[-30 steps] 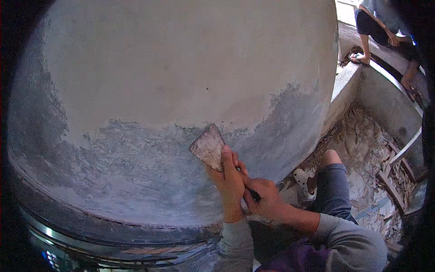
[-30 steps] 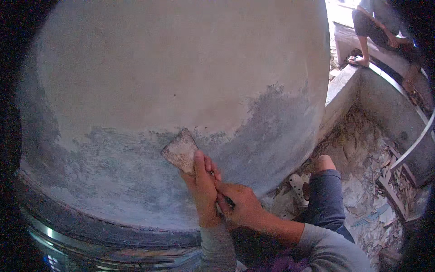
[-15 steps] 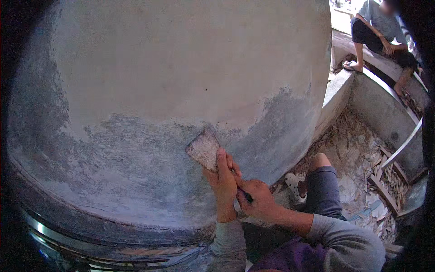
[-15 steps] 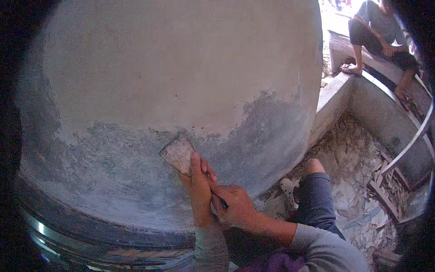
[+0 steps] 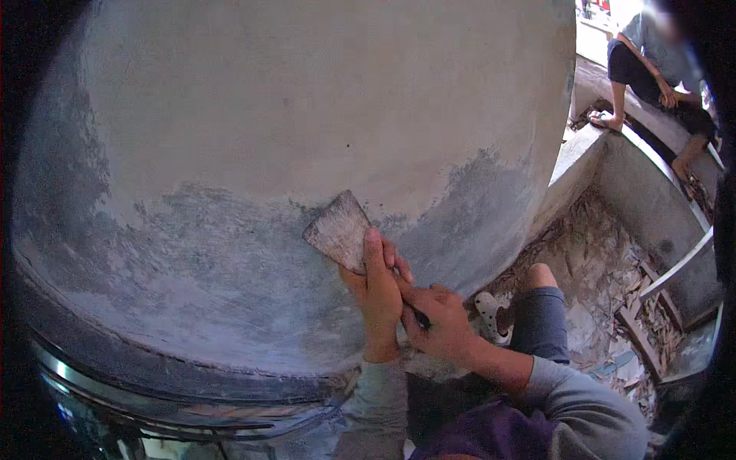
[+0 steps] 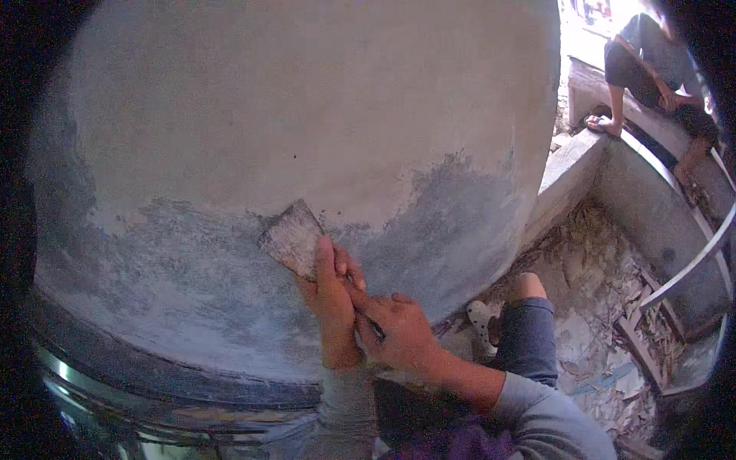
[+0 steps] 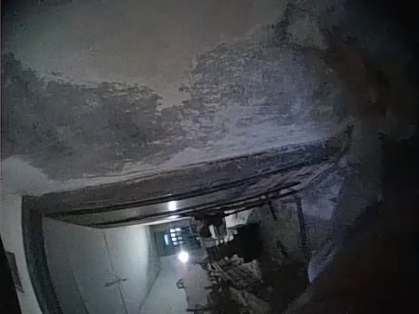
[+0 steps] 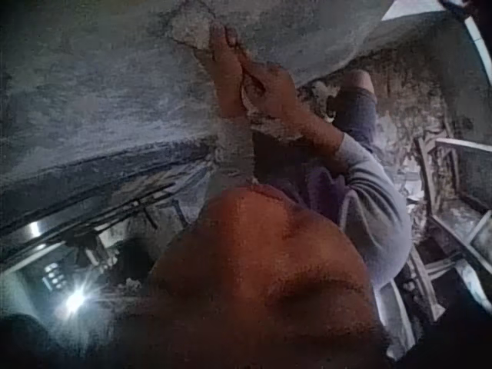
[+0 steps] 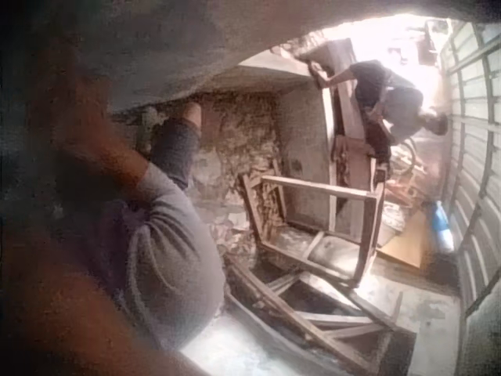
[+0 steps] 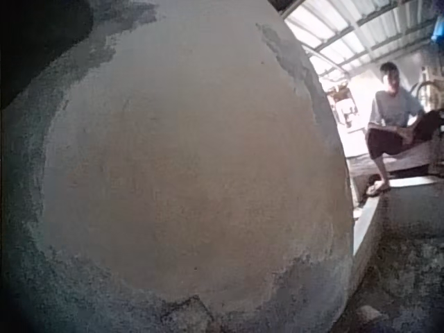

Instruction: The person scrapes old paint or plaster from a wall using a putty knife.

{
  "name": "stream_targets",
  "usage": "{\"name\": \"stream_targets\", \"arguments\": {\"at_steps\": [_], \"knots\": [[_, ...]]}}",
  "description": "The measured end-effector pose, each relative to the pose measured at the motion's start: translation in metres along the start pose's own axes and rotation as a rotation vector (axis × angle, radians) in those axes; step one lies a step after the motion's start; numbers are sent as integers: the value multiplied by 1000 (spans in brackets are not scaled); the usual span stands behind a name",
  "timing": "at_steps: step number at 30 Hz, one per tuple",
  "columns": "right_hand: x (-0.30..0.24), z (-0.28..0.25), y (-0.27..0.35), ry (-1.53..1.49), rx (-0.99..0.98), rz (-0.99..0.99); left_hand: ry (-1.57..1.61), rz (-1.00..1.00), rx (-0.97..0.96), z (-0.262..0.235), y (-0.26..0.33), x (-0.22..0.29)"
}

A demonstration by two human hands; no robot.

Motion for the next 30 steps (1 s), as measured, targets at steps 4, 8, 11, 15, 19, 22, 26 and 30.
{"name": "stream_targets", "arguments": {"at_steps": [4,8,11,15,19,22,26,30], "knots": [[-9,6,19,-50,22,25,-42,-54,15,-14,14,-3],[-4,-1,1,-19,17,-66,61,-6,34,-6,0,-4],[-12,-12,-6,-12,-15,-40,31,57,-15,0,0,1],[-3,-16,4,45,-64,-29,72,-4,-1,-8,7,-16],[-13,-23,0,30,-83,-25,86,12,8,-7,10,-13],[-7,-24,2,41,-72,-25,49,-12,25,-6,13,-17],[-3,-25,3,49,-127,-19,70,8,79,-4,13,-20],[7,-24,-5,72,-103,-81,97,14,88,4,7,-14]]}}
Point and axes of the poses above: each hand's wrist, its own y-axis away from the middle knuckle, its own z-axis out of the palm, x = y × z, the point moved 1 cm from there along -y, towards the middle knuckle, and after that the axes turned 3 degrees about x, right-handed, at the moved point
